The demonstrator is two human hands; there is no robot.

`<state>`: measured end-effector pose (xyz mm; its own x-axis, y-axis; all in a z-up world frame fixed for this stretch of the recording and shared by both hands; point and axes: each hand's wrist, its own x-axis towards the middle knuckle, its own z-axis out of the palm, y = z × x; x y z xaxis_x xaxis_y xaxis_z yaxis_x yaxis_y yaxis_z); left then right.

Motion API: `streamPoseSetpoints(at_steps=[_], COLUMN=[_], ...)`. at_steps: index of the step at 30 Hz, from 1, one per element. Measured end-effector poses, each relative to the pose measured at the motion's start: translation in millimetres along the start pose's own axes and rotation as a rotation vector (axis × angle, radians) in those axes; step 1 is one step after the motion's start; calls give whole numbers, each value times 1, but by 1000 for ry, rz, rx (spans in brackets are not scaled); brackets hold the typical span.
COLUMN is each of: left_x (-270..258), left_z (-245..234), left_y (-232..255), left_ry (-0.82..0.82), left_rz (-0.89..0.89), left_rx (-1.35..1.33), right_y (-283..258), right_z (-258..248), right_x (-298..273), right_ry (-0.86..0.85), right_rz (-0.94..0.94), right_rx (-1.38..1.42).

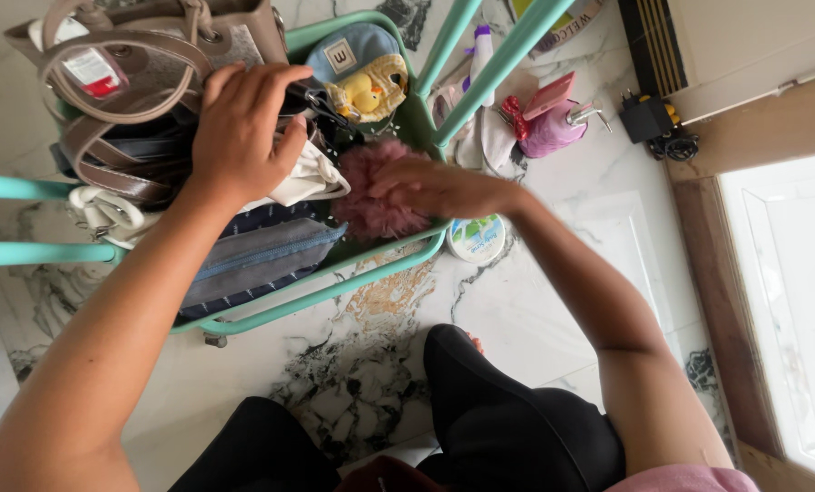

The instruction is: The person assembles a light green plastic rolling cart by attaching legs and wheels, then places several personal items including bags, a phone, and a bath sponge onto the cart's tray.

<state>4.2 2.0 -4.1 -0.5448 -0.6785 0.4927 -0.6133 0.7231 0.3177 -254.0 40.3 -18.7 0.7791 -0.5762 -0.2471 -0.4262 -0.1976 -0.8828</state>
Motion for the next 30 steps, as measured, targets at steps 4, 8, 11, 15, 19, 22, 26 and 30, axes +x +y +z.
streamPoseSetpoints(at_steps=[4, 8, 11, 15, 19, 22, 26, 30], left_x=[0, 1, 0, 6, 2, -12, -14, -1], left_z=[-1, 0, 1, 7, 50, 74, 78, 58], left_y=[-1, -1, -3, 6, 51, 70, 68, 73], left_ry=[2, 3, 28, 137, -41, -3, -490, -272], left_rz=[3, 13, 25, 165, 474, 292, 66, -40], left_rx=[-9, 4, 20, 138, 139, 261, 70, -84], right_y=[27, 89, 130, 148, 126, 73, -18, -66], right_z=[-42, -26, 41, 95, 63, 19, -21, -19], right_x=[-43, -57, -51, -50, -56, -67, -84, -78], right_ry=[19, -104, -251, -31, 46, 65, 66, 183], right_rz=[331, 721, 735, 639, 778, 669, 450, 432], right_rx=[161, -253, -690, -1191, -737, -434, -203, -388])
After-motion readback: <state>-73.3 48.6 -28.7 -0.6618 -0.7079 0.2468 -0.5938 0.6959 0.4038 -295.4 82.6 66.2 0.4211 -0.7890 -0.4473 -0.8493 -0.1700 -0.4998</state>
